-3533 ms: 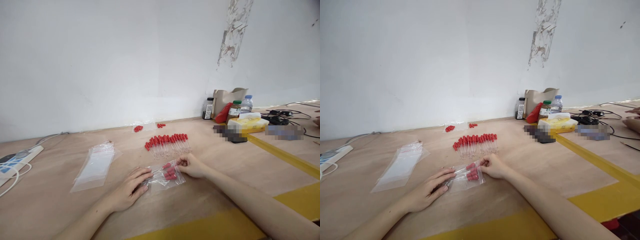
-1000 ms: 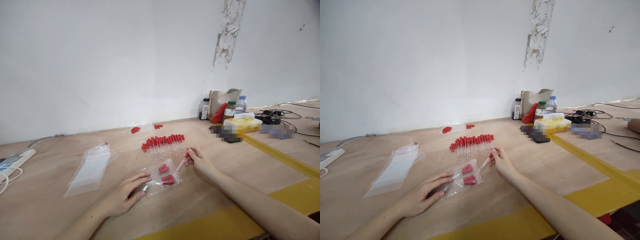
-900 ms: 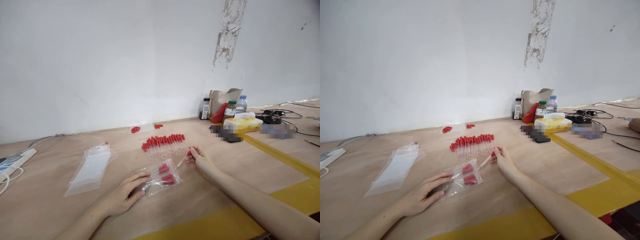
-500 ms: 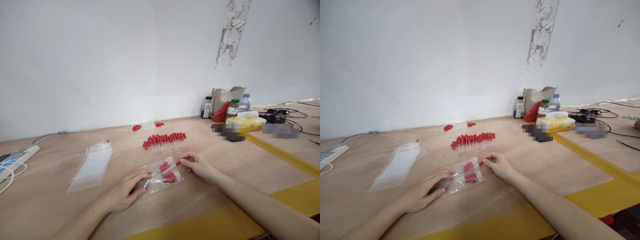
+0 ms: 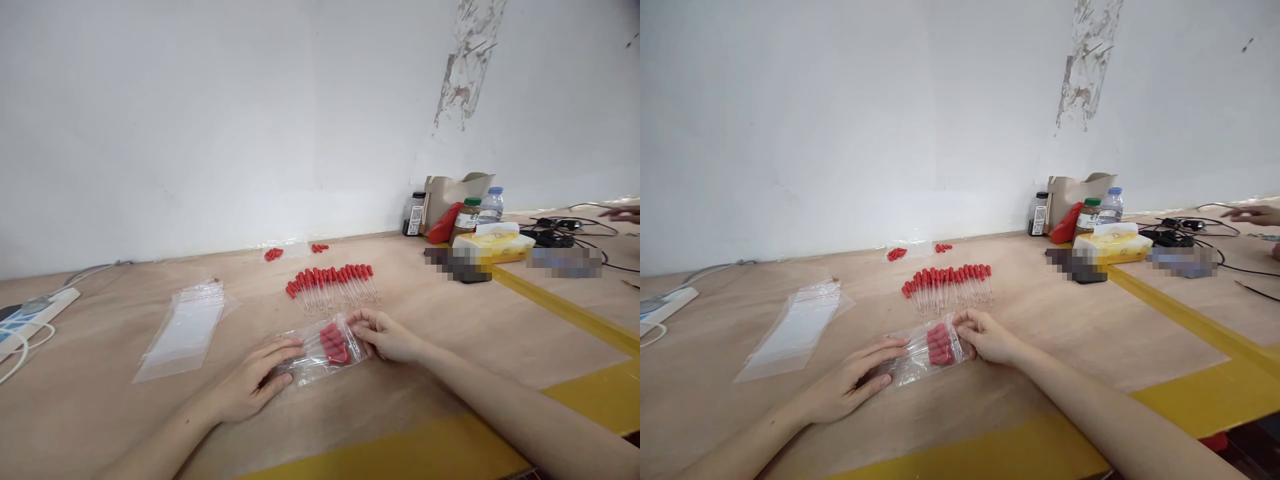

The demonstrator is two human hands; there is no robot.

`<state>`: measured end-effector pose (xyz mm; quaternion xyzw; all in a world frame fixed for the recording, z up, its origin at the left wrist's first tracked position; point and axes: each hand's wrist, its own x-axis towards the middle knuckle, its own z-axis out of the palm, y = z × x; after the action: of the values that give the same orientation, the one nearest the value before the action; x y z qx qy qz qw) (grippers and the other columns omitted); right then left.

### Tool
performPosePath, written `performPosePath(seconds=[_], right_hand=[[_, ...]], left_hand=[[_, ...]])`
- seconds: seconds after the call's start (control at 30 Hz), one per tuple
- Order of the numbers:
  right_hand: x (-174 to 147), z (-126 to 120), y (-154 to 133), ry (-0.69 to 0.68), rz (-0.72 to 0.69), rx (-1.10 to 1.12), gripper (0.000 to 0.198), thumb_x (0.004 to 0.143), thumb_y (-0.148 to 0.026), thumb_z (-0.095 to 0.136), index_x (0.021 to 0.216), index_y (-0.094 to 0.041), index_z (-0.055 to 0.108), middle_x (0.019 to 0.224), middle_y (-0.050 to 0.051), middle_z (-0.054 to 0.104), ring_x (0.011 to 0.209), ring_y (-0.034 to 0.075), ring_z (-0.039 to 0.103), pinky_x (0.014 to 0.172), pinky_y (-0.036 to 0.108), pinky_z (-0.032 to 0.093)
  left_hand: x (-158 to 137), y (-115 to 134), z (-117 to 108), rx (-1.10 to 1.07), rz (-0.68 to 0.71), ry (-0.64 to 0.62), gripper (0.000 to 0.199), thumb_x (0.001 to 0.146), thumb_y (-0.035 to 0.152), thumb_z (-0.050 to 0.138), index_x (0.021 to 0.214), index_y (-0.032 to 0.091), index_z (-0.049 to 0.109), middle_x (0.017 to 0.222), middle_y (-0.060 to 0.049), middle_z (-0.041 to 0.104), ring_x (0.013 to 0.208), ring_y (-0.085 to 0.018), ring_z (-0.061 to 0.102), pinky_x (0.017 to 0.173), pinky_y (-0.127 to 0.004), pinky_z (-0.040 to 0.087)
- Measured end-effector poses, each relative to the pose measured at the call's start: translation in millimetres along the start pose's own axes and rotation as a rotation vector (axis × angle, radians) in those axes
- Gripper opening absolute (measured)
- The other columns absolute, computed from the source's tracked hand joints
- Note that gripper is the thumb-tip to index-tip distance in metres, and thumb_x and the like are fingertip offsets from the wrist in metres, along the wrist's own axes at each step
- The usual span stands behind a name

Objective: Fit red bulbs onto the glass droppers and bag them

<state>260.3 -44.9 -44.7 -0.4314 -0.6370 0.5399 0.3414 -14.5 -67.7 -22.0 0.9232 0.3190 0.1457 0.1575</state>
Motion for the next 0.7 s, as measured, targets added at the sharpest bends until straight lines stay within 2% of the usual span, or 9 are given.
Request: performPosePath(seconds=[0.07, 0.17, 0.27, 0.4, 0.47, 0.53, 0.6, 0.67, 0.7], right_hand=[[0.2, -3.9, -3.6, 0.046, 0.060, 0.000, 0.025, 0.075, -0.038, 0.049, 0.089, -0.017, 0.047, 0.039, -0.010, 0.045, 0.029, 0.005, 0.034, 0.031, 0.015, 0.026], [6.6, -9.3, -8.5, 0.186, 0.149, -0.054, 0.029, 0.071, -0.042, 0.055, 0.085, -0.018, 0.048, 0.040, -0.010, 0.045, 0.027, 0.005, 0.035, 0.027, 0.015, 0.024], [18.5, -11.4, -10.3, 0.118, 0.209, -0.137, 0.029, 0.065, -0.044, 0.062, 0.073, -0.017, 0.052, 0.038, -0.009, 0.043, 0.028, 0.005, 0.039, 0.026, 0.015, 0.024], [30.5, -5.7, -10.1, 0.027, 0.213, -0.218, 0.028, 0.060, -0.037, 0.068, 0.056, -0.016, 0.051, 0.032, -0.009, 0.038, 0.027, 0.003, 0.031, 0.028, 0.015, 0.020], [30.5, -1.5, -11.6, -0.001, 0.120, -0.147, 0.025, 0.059, -0.032, 0.069, 0.055, -0.015, 0.051, 0.040, -0.008, 0.045, 0.033, 0.003, 0.036, 0.032, 0.014, 0.026], [27.1, 0.2, -15.3, -0.041, 0.018, 0.003, 0.020, 0.062, -0.030, 0.067, 0.063, -0.015, 0.054, 0.054, -0.005, 0.055, 0.045, 0.005, 0.047, 0.041, 0.014, 0.036], [22.7, -3.8, -20.6, -0.079, -0.003, 0.186, 0.018, 0.067, -0.031, 0.064, 0.073, -0.017, 0.055, 0.066, -0.002, 0.060, 0.056, 0.009, 0.056, 0.050, 0.018, 0.044], [19.8, -16.4, -26.2, -0.027, 0.010, 0.359, 0.016, 0.071, -0.030, 0.060, 0.079, -0.018, 0.054, 0.073, 0.001, 0.063, 0.062, 0.012, 0.060, 0.055, 0.025, 0.049], [19.3, -26.1, -28.4, 0.049, 0.004, 0.431, 0.014, 0.073, -0.028, 0.059, 0.080, -0.018, 0.054, 0.075, 0.002, 0.064, 0.063, 0.013, 0.061, 0.057, 0.028, 0.050]], left_hand=[[0.0, 0.3, -0.3, -0.007, 0.007, -0.006, 0.036, 0.088, 0.025, 0.040, 0.124, 0.026, 0.044, 0.131, -0.004, 0.043, 0.120, -0.021, 0.038, 0.101, -0.042, 0.030], [-0.5, -0.5, -0.6, -0.004, 0.011, -0.018, 0.037, 0.088, 0.025, 0.040, 0.124, 0.027, 0.044, 0.132, -0.003, 0.041, 0.121, -0.021, 0.036, 0.102, -0.042, 0.028], [-1.2, -2.2, -0.9, 0.005, 0.027, -0.036, 0.038, 0.088, 0.025, 0.039, 0.126, 0.028, 0.042, 0.133, -0.002, 0.040, 0.122, -0.021, 0.036, 0.103, -0.042, 0.026], [-2.2, -3.5, -0.2, 0.010, 0.015, -0.048, 0.038, 0.088, 0.025, 0.039, 0.126, 0.029, 0.041, 0.134, -0.001, 0.039, 0.123, -0.020, 0.034, 0.104, -0.040, 0.025], [-2.8, -3.3, 0.6, -0.017, -0.002, -0.035, 0.038, 0.088, 0.026, 0.040, 0.126, 0.029, 0.041, 0.133, -0.001, 0.039, 0.122, -0.020, 0.035, 0.103, -0.038, 0.028], [-3.4, -3.6, 0.7, -0.051, -0.022, 0.002, 0.038, 0.088, 0.028, 0.041, 0.126, 0.028, 0.040, 0.132, -0.002, 0.041, 0.121, -0.019, 0.037, 0.101, -0.036, 0.031], [-4.2, -6.4, -1.0, -0.060, -0.054, 0.079, 0.038, 0.088, 0.030, 0.041, 0.126, 0.028, 0.040, 0.131, -0.002, 0.042, 0.120, -0.019, 0.038, 0.100, -0.035, 0.033], [-5.8, -14.2, -5.4, -0.006, -0.119, 0.202, 0.036, 0.088, 0.032, 0.039, 0.124, 0.027, 0.041, 0.131, -0.002, 0.041, 0.120, -0.019, 0.037, 0.099, -0.035, 0.033], [-7.3, -20.6, -8.6, 0.054, -0.160, 0.272, 0.035, 0.088, 0.033, 0.039, 0.122, 0.027, 0.043, 0.130, -0.002, 0.041, 0.120, -0.019, 0.036, 0.100, -0.035, 0.032]])
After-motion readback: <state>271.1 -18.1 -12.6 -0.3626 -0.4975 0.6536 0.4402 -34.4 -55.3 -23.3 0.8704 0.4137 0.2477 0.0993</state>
